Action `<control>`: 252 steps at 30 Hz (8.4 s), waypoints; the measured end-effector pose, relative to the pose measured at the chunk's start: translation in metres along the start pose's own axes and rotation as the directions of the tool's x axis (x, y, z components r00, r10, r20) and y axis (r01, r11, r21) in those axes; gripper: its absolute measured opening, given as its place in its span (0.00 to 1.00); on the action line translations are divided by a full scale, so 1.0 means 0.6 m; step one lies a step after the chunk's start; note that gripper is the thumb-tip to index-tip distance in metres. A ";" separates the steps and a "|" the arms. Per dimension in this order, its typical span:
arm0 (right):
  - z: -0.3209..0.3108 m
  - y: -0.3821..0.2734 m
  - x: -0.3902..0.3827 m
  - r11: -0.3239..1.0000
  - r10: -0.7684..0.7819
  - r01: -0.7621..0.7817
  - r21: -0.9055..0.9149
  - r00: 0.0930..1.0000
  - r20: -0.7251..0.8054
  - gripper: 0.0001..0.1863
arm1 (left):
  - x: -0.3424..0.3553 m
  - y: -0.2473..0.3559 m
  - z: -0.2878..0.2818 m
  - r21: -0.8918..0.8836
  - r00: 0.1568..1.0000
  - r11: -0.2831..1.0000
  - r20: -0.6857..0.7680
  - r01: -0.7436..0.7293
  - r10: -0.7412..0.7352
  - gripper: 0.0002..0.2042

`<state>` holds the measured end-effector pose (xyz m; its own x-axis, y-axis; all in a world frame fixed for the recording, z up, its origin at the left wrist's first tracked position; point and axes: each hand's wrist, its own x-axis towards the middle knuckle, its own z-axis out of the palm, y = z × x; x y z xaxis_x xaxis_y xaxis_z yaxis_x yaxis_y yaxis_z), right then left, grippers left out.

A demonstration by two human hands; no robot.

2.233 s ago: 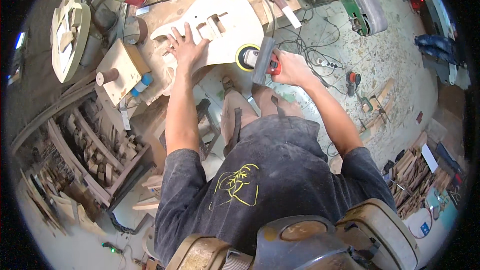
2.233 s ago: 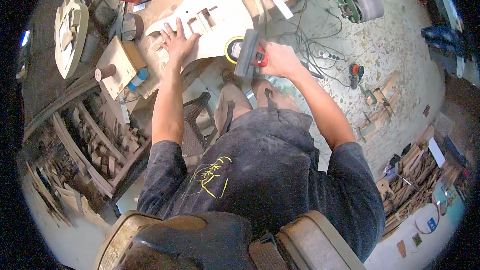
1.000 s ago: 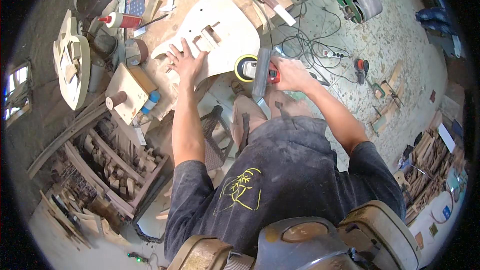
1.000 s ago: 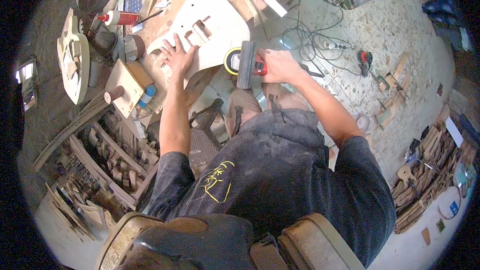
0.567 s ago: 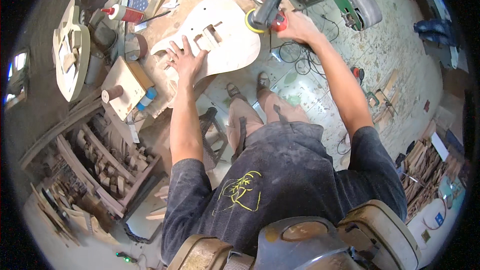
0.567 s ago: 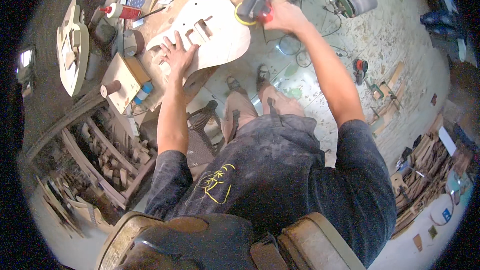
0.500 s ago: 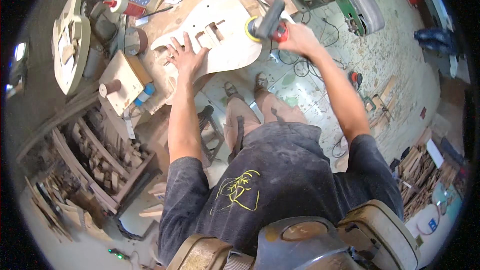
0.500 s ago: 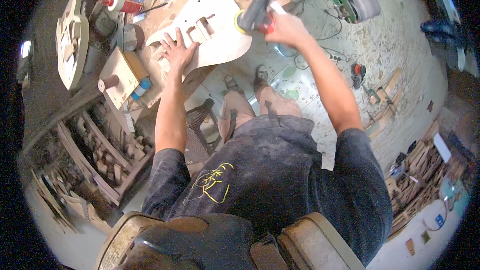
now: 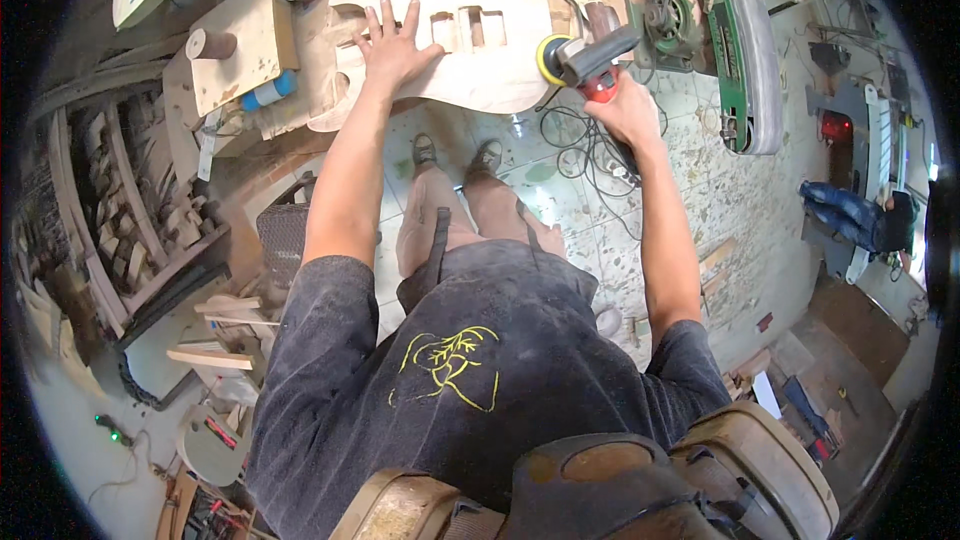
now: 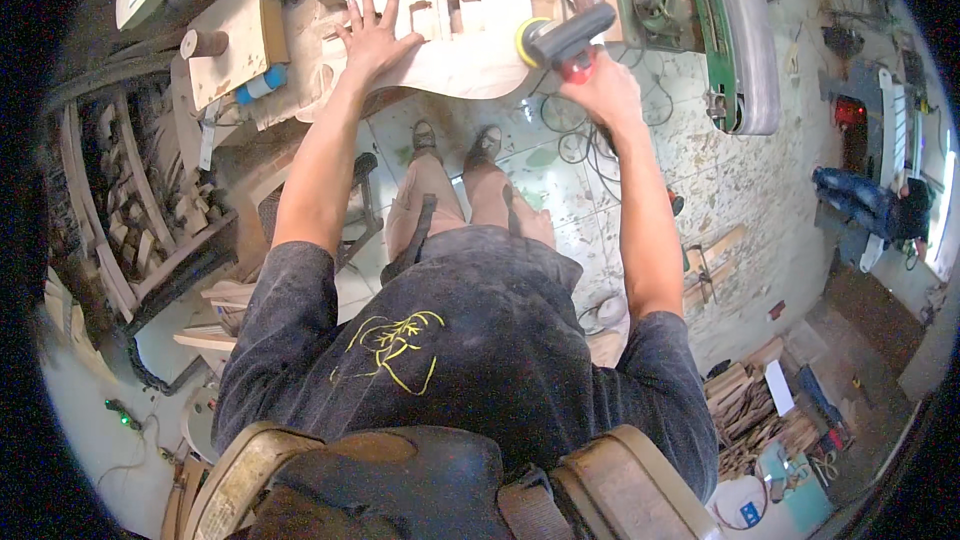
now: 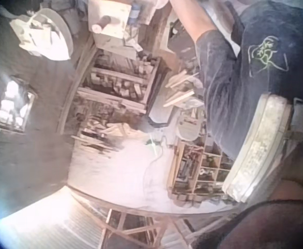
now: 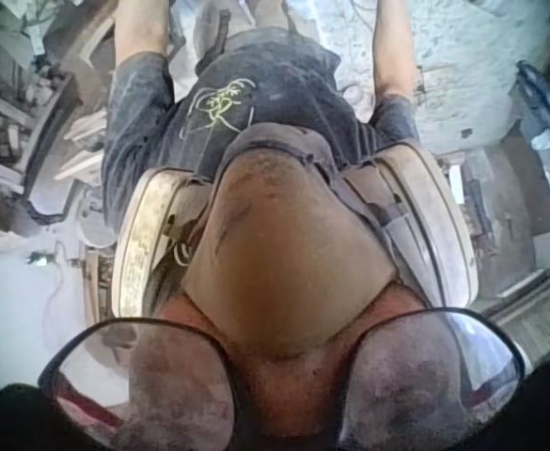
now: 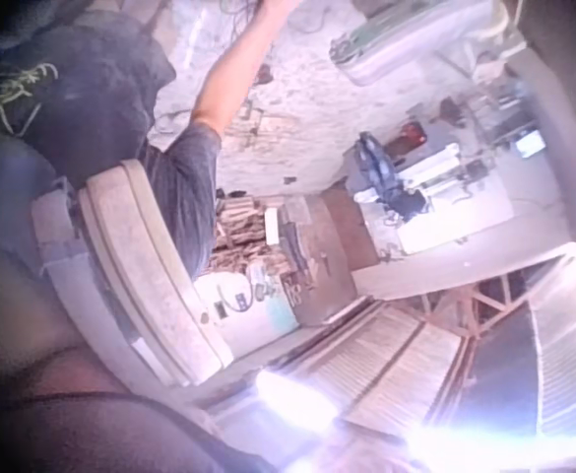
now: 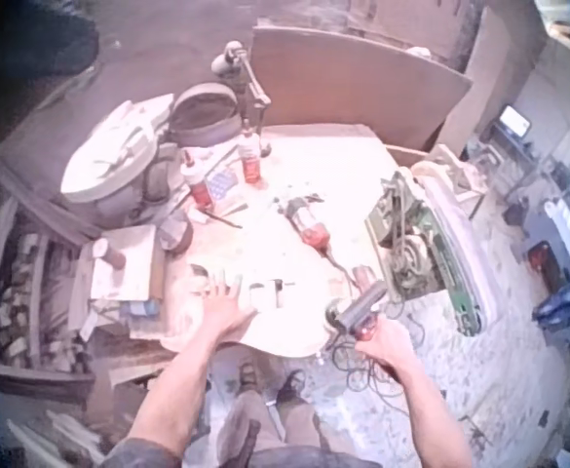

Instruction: The person sands the surface and edges of a wooden guitar body using a handheld power sander, turning the body over and holding it at different angles to reach all sides.

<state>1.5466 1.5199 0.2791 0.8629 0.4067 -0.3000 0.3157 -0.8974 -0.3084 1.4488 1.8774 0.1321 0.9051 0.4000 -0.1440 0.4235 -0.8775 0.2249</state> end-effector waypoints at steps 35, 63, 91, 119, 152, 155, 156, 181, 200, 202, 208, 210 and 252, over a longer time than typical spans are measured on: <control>0.059 -0.067 -0.045 0.992 -0.118 0.109 0.067 0.983 0.140 0.36 | -0.001 -0.008 0.002 -0.039 0.999 0.999 0.037 -0.008 0.009 0.52; 0.026 0.020 -0.011 0.982 0.058 -0.064 0.179 0.997 0.041 0.24 | 0.002 0.003 -0.014 -0.034 0.994 0.999 0.112 -0.003 0.007 0.52; 0.063 0.065 -0.088 0.975 -0.036 0.010 0.222 0.993 0.116 0.21 | 0.003 0.000 -0.018 -0.005 0.987 1.000 0.161 0.021 -0.020 0.54; 0.140 0.150 -0.120 0.884 0.044 0.024 0.466 0.990 -0.134 0.25 | 0.012 -0.003 -0.018 -0.022 0.984 1.000 0.179 0.016 -0.012 0.56; 0.200 0.087 -0.454 0.522 0.621 -0.301 0.798 0.776 -0.113 0.39 | -0.116 0.058 -0.111 0.075 0.867 0.864 0.041 -0.499 0.497 0.44; 0.212 0.076 -0.480 0.386 0.693 -0.228 0.894 0.711 -0.118 0.35 | -0.114 0.070 -0.169 0.197 0.828 0.818 -0.054 -0.540 0.559 0.42; 0.222 0.070 -0.484 0.406 0.679 -0.207 0.890 0.720 -0.142 0.35 | -0.105 0.071 -0.188 0.197 0.831 0.826 -0.082 -0.528 0.551 0.42; 0.223 -0.051 -0.523 0.488 0.681 -0.097 0.868 0.664 -0.309 0.32 | -0.202 0.137 -0.186 -0.121 0.968 0.960 -0.036 -0.252 0.249 0.37; 0.152 -0.109 -0.351 0.593 0.496 -0.319 0.739 0.868 -0.024 0.39 | -0.185 0.127 -0.044 -0.003 0.976 0.979 -0.069 -0.205 0.204 0.38; 0.151 -0.098 -0.331 0.610 0.501 -0.391 0.689 0.864 0.047 0.41 | -0.167 0.102 -0.039 -0.130 0.930 0.928 -0.169 -0.350 0.327 0.36; 0.122 -0.120 -0.278 0.701 0.450 -0.374 0.608 0.893 0.031 0.43 | -0.025 0.024 -0.007 -0.017 0.956 0.985 -0.244 -0.169 0.160 0.47; 0.125 -0.131 -0.259 0.731 0.397 -0.351 0.586 0.916 0.054 0.42 | 0.002 0.021 0.002 0.039 0.960 0.996 -0.266 -0.084 0.092 0.51; 0.184 0.003 -0.219 0.491 0.618 -0.485 0.723 0.780 0.103 0.42 | 0.008 0.026 -0.021 -0.100 0.927 0.922 -0.056 -0.375 0.371 0.43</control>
<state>1.3903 1.4836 0.2183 0.8269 -0.2196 -0.5177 -0.5490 -0.5142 -0.6589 1.4601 1.8688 0.1468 0.9982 0.0599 0.0044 0.0544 -0.9322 0.3578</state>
